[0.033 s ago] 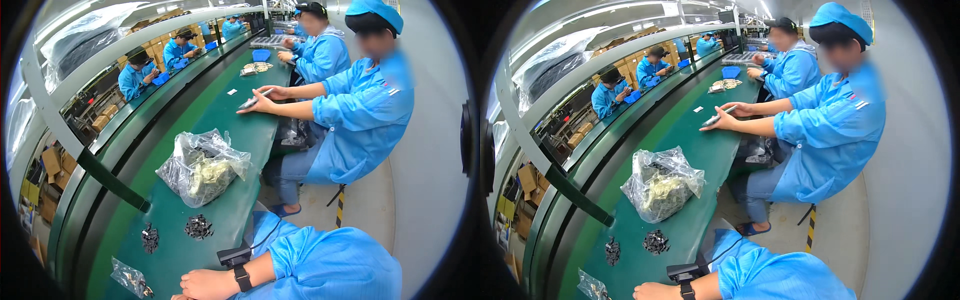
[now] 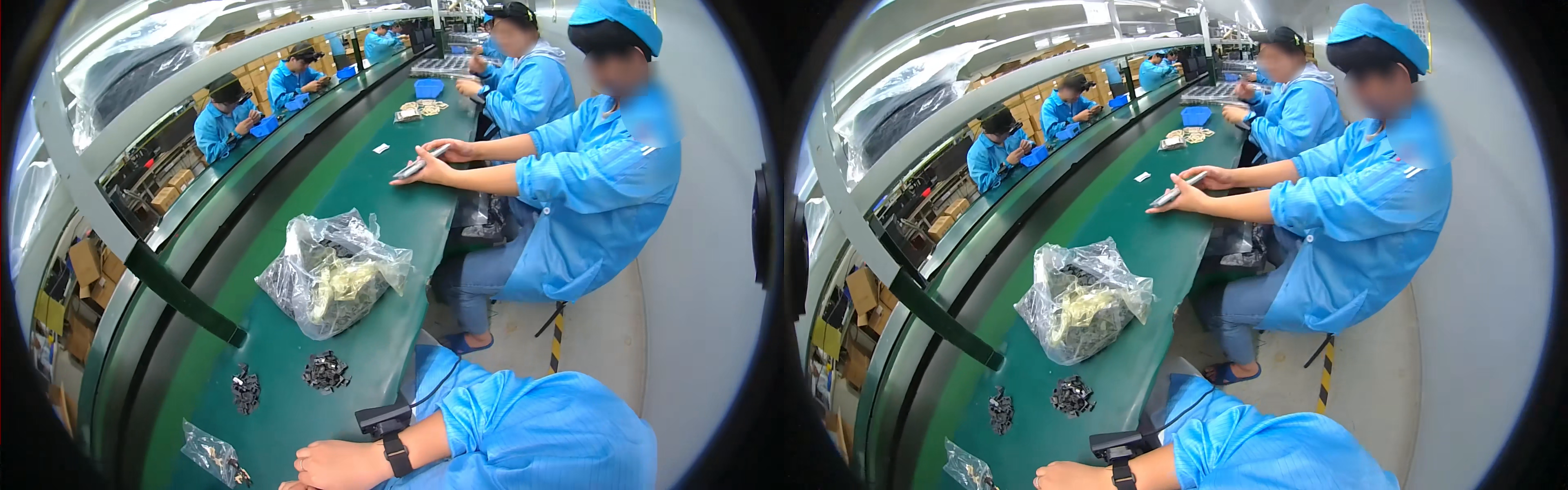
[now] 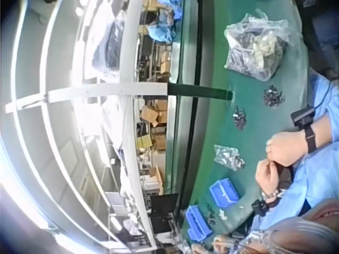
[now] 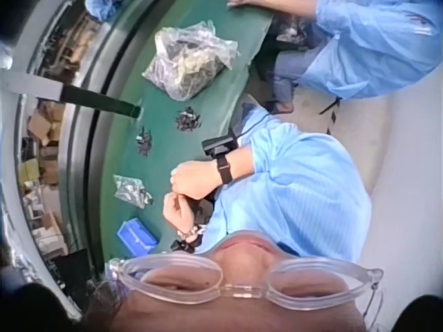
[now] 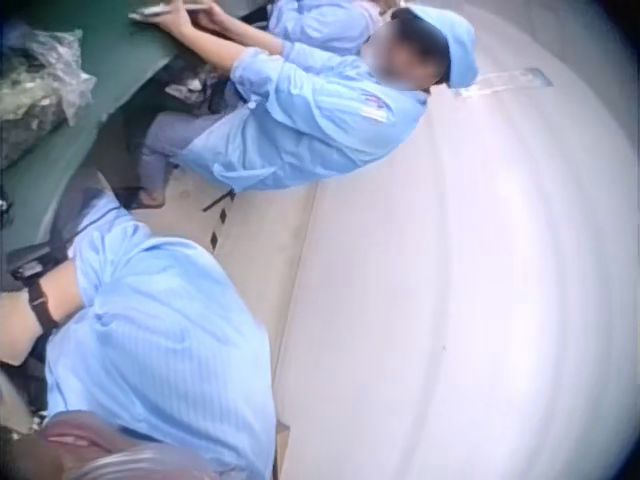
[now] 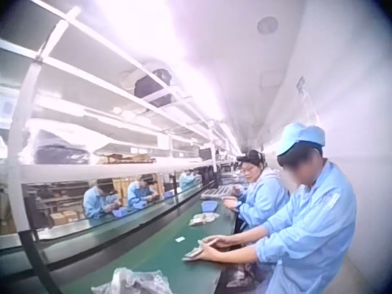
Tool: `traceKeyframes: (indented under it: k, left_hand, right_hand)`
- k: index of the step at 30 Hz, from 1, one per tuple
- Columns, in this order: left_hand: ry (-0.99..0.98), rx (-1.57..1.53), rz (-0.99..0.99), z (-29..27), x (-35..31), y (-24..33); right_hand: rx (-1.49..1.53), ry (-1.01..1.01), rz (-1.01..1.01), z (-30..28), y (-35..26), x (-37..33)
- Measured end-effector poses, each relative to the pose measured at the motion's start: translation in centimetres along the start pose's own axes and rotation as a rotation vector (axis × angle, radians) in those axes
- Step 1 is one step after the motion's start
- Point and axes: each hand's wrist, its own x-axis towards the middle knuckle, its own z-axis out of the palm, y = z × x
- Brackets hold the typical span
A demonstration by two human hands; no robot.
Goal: Assembling small plastic components at an industrial workbench.
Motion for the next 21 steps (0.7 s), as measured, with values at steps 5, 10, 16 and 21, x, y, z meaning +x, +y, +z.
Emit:
traceKeyframes:
  k: [5, 10, 16, 21]
  left_hand:
    - [-0.002, 0.026, -0.01, 0.6, 0.9, -0.4]
    - [0.025, -0.017, 0.057, 1.1, 1.2, -1.0]
    - [-0.004, 0.097, 0.034, 0.4, 0.7, -0.6]
    - [0.02, 0.054, 0.023, 0.6, 0.3, -1.1]
  right_hand:
    - [0.09, 0.052, -0.072, -0.2, 2.1, 0.2]
    - [0.144, 0.032, -0.052, -0.1, 2.6, 0.1]
    - [0.106, 0.026, -0.037, 0.6, 2.1, -0.5]
    - [0.285, 0.064, 0.001, 0.2, 2.1, -0.8]
